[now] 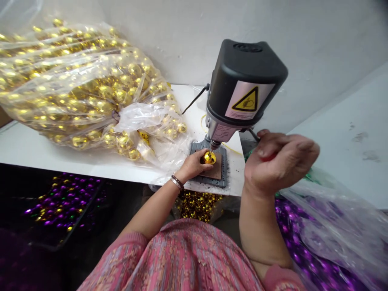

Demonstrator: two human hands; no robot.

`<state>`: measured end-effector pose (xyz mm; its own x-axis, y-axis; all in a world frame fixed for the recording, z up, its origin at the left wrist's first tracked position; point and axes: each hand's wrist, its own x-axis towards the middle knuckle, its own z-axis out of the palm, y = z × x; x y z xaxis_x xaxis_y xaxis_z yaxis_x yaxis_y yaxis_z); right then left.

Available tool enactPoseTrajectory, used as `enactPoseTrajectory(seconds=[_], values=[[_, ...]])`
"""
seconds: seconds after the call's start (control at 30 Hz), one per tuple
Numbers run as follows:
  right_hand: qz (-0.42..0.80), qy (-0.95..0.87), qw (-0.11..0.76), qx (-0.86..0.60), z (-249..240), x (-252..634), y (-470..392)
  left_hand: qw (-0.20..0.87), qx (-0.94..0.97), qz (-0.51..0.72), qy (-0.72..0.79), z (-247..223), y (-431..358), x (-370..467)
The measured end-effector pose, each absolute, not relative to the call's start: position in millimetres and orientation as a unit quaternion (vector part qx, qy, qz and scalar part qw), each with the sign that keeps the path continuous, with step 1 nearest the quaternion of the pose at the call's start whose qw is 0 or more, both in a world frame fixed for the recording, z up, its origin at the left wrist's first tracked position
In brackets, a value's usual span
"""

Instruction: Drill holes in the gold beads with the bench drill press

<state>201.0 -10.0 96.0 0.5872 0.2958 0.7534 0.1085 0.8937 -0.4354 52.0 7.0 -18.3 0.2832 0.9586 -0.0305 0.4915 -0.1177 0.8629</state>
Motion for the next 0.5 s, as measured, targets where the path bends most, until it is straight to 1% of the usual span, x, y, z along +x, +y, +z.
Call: enactPoseTrajectory(seconds=[0.17, 0.27, 0.43, 0.5], values=[[0.089, -0.469, 0.84, -0.26, 134.9, 207.2, 4.0, 0.402, 0.682, 0.302, 0.53, -17.8, -6.7, 44.5], [0.113, -0.471, 0.835, -0.262, 138.5, 209.7, 8.3, 0.4, 0.701, 0.291, 0.514, -14.2, -24.7, 32.6], [0.118, -0.467, 0.835, -0.265, 135.9, 211.2, 6.0, 0.428, 0.773, 0.234, 0.405, -7.8, -53.3, 6.9], [0.125, -0.468, 0.833, -0.269, 136.2, 210.9, 3.8, 0.419, 0.767, 0.235, 0.425, -8.7, -49.4, -6.7]])
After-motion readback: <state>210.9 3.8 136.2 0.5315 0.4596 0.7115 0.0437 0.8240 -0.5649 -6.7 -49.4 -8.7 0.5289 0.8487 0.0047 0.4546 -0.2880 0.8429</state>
